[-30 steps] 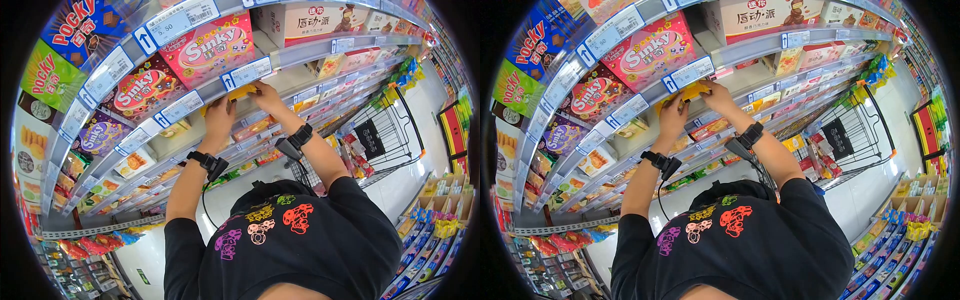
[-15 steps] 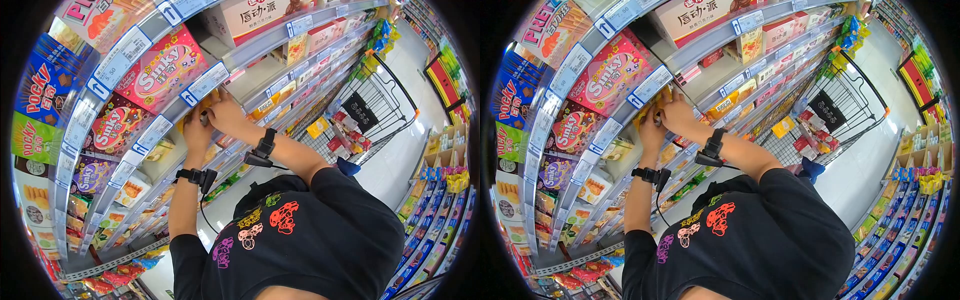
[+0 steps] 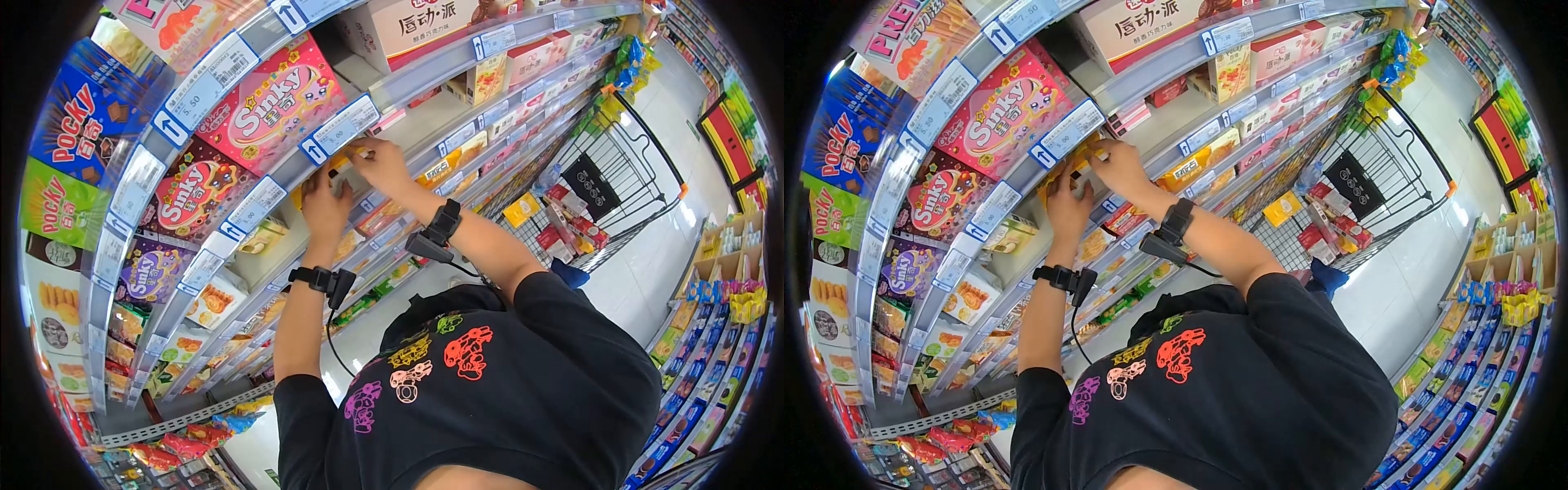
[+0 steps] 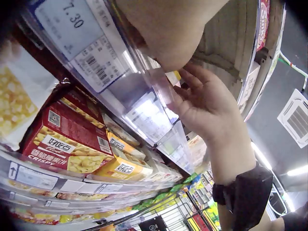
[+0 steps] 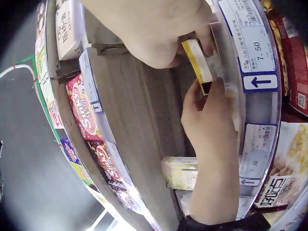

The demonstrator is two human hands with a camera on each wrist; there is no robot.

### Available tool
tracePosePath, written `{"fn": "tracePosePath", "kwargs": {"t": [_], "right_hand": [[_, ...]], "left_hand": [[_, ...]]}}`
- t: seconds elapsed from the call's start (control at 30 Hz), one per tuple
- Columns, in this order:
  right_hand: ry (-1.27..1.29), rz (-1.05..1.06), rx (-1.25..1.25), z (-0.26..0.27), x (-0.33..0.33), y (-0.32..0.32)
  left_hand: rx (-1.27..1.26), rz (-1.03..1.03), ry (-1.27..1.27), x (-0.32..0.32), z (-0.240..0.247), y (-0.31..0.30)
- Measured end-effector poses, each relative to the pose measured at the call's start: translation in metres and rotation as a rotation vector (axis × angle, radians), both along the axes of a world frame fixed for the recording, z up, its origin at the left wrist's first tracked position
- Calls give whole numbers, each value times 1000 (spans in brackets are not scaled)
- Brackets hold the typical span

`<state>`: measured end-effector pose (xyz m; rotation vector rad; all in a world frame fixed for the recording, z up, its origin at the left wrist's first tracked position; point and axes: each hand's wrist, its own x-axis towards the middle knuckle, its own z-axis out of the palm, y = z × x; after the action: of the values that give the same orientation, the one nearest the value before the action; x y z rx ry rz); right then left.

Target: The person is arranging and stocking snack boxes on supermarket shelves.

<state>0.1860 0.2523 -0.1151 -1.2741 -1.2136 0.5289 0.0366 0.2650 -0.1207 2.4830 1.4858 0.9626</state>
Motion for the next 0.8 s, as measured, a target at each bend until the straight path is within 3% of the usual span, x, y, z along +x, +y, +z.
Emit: {"fn": "tracePosePath", "kwargs": {"t": [0.17, 0.3, 0.47, 0.63, 0.8], "right_hand": [[38, -101, -39, 9, -5, -7], [226, -62, 152, 13, -24, -13], [296, 90, 157, 21, -46, -16], [162, 206, 30, 9, -64, -7], [-160, 231, -28, 8, -59, -5]], "left_hand": [[116, -103, -135, -2, 1, -5], [158, -179, -233, -9, 2, -9], [164, -20, -149, -30, 13, -24], [95, 5, -170, -50, 6, -21], [55, 34, -89, -57, 3, -19]]}}
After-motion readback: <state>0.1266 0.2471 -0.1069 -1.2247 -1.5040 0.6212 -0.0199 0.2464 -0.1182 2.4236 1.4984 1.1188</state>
